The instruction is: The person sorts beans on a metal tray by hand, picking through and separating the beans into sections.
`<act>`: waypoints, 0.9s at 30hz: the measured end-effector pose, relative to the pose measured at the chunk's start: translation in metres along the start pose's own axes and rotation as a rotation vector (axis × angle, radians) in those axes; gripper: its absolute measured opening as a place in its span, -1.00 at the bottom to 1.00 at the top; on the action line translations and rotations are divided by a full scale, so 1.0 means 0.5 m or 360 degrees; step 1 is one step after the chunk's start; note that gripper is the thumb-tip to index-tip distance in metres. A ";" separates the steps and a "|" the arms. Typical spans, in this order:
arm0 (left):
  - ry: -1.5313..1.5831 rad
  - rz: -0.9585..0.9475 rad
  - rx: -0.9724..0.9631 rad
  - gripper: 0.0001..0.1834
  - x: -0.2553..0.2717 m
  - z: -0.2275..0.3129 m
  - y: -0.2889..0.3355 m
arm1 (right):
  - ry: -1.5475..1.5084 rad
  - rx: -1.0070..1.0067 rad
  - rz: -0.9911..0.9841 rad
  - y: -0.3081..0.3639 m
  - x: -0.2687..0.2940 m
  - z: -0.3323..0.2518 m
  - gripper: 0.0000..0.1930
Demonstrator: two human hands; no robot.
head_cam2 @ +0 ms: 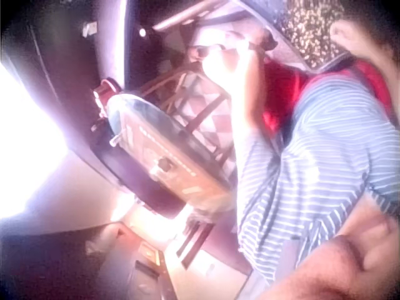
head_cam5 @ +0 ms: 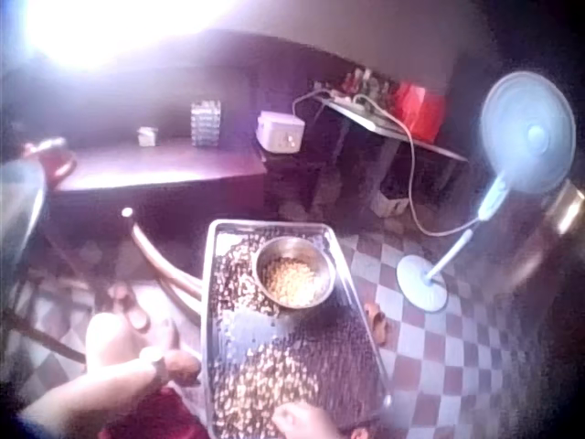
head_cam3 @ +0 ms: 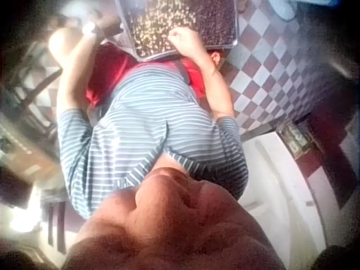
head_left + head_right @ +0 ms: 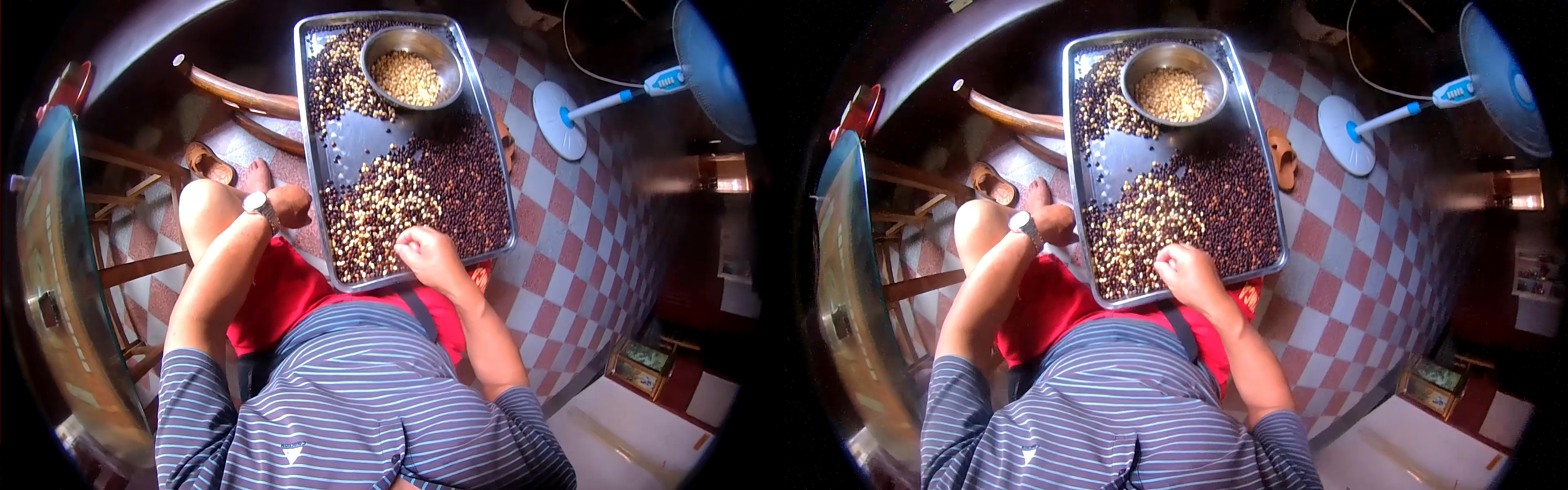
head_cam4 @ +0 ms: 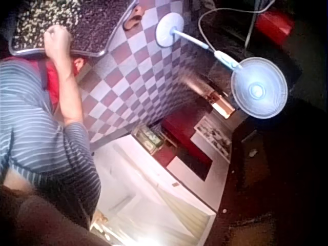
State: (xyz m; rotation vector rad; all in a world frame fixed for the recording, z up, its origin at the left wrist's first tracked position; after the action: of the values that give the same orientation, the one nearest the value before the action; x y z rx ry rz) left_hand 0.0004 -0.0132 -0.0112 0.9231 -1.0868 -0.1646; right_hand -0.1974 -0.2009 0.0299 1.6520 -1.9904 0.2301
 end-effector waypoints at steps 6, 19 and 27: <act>0.0023 0.0128 0.0024 -0.65 0.028 0.012 0.016 | -0.2656 -0.0813 -0.0376 -0.010 -0.006 0.038 -0.85; 0.0050 0.0172 -0.0166 -0.66 -0.087 -0.039 -0.089 | -0.1974 -0.0342 0.0401 -0.298 0.246 -0.254 -0.11; 0.0056 0.0147 -0.0125 -0.66 -0.066 -0.028 -0.083 | -0.1787 -0.0066 0.0365 -0.331 0.298 -0.303 0.03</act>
State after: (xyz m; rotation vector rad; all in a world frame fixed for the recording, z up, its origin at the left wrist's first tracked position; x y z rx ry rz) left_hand 0.0084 -0.0140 -0.0655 0.8012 -1.0805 -0.1136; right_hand -0.0112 -0.2988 0.1981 1.6689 -2.9233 -0.8407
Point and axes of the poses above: each hand's wrist, its own y-axis away from the middle knuckle, its own x-axis out of the back of the hand, z = x × y, the point moved 5 cm from there along -y, towards the middle knuckle, and after that the axes turned 5 degrees about -y, right-handed, at the moved point
